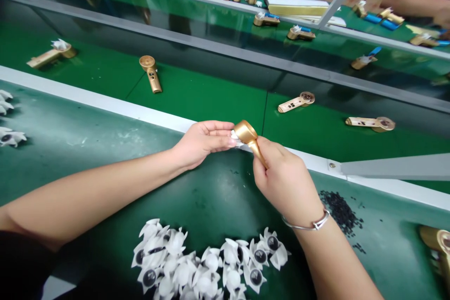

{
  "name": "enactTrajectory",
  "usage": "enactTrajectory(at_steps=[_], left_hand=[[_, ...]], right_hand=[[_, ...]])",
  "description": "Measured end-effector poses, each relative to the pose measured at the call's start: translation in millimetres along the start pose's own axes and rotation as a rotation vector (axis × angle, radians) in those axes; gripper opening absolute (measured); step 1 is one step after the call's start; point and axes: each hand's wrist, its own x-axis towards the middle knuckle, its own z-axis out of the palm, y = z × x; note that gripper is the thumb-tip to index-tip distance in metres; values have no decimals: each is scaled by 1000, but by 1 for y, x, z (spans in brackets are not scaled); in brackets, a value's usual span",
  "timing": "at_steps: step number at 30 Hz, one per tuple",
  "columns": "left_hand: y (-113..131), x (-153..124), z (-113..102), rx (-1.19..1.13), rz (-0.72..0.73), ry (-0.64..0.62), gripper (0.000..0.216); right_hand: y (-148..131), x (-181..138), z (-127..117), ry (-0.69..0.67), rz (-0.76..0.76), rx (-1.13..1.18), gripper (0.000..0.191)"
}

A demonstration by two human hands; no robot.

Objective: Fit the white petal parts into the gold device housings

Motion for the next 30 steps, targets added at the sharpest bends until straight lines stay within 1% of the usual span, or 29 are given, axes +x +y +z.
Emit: enactTrajectory(at_steps=[3,6,7,9,10,11,12,13,14,15,16,17,18,20,21,23,25,26,28,30], left_hand=[[2,0,-2,-12,-31,-43,50],[2,6,-2,39,-47,-57,56],[4,7,-2,102,-51,-49,61],[12,7,-2,335,-13,-23,75],[20,3,-3,497,40,-23,82],[30,-6,-5,681,112,-49,86],[42,-18,-7,872,193,-112,88],[55,-35,-10,1044,257,-234,84],[67,-57,-14,1213,288,-413,78],[77,-81,-18,1350,278,-587,72],[83,-107,-24,1452,237,-705,70],[85,-133,-31,1544,187,-710,71],[81,-157,-39,1613,169,-669,75],[59,-195,-58,1720,207,-555,82],[42,-208,-67,1751,276,-487,82],[5,-221,-77,1776,440,-344,75],[-28,-221,-76,1802,549,-226,71],[-40,-217,-72,1799,561,-161,69],[-54,-205,-57,1777,534,-56,64],[-55,-189,-39,1743,465,12,55]], right_hand=[[-3,-2,-3,-3,-37,-8,10],[-4,-4,-4,-15,-23,11,12],[-3,-2,-2,-43,5,20,13],[1,8,5,-92,100,5,15],[3,17,11,-111,162,-25,17],[7,27,16,-126,228,-62,20],[10,38,22,-144,288,-101,23],[14,48,26,-176,337,-133,26],[18,57,28,-213,369,-161,28],[22,63,27,-238,383,-187,31],[27,65,22,-240,380,-210,36],[32,61,14,-219,369,-228,41],[36,51,4,-181,361,-234,46],[44,15,-21,-111,371,-182,47],[46,-9,-33,-105,391,-125,44],[48,-61,-52,-116,442,-10,35],[46,-109,-60,-109,456,56,26],[44,-129,-60,-98,443,74,23],[39,-157,-54,-74,400,102,17],[35,-170,-46,-42,352,118,13]])
